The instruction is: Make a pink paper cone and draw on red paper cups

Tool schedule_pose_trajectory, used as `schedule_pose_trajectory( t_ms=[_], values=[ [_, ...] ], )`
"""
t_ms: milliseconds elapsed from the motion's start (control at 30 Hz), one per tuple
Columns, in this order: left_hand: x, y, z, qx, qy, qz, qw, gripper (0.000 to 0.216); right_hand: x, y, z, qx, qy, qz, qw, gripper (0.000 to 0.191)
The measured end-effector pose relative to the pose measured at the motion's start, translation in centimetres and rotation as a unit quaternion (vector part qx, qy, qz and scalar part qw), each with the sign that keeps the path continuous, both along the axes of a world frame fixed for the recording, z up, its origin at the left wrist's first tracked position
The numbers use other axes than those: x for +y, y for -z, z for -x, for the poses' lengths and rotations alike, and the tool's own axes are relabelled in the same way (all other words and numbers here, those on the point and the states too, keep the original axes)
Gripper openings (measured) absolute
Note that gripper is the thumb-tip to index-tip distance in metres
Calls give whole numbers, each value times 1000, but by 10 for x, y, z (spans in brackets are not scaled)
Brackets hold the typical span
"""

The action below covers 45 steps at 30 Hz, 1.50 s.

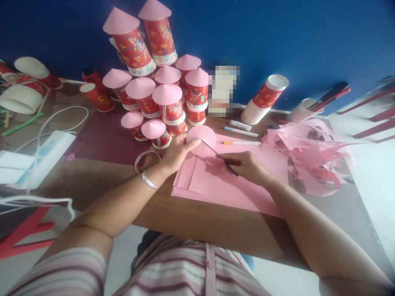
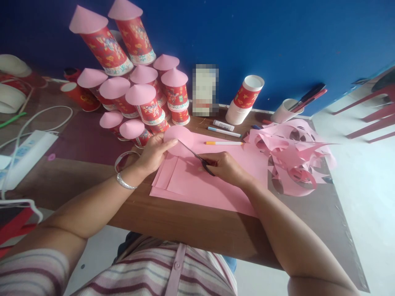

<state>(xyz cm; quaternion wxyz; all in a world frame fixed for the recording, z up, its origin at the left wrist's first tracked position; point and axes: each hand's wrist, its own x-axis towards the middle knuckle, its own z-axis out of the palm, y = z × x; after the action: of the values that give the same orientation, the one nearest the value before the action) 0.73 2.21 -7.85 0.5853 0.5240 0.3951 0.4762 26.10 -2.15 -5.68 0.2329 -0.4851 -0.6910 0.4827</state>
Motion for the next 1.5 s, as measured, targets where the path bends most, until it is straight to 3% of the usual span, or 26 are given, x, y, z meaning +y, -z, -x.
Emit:
schedule_pose_trajectory(
  t_ms=[233, 467, 800, 1000, 1267, 1500],
  values=[
    [-1, -3, 0, 13, -40, -22, 999, 33, 2, 1, -1, -84, -11, -89, 992, 42],
    [-1, -7, -3, -50, -73, -26, 996, 28, 4, 4, -5, -185, 22, -152, 971, 38],
    [-8, -11, -6, -64, -4, 37, 997, 28, 0, -13, -12, -391, -1, -253, 885, 30],
    [-11, -11, -8, -52, 41, 29, 997, 46, -3, -26, -38, -501, -20, -228, 834, 30],
    [-15, -13, -9, 16, 77, 64, 995, 35, -8, -28, -62, -553, -36, -174, 814, 27],
    [-12, -9, -8, 84, 73, 2, 994, 33, -10, -21, -65, -593, -62, -181, 782, 20]
  ],
)
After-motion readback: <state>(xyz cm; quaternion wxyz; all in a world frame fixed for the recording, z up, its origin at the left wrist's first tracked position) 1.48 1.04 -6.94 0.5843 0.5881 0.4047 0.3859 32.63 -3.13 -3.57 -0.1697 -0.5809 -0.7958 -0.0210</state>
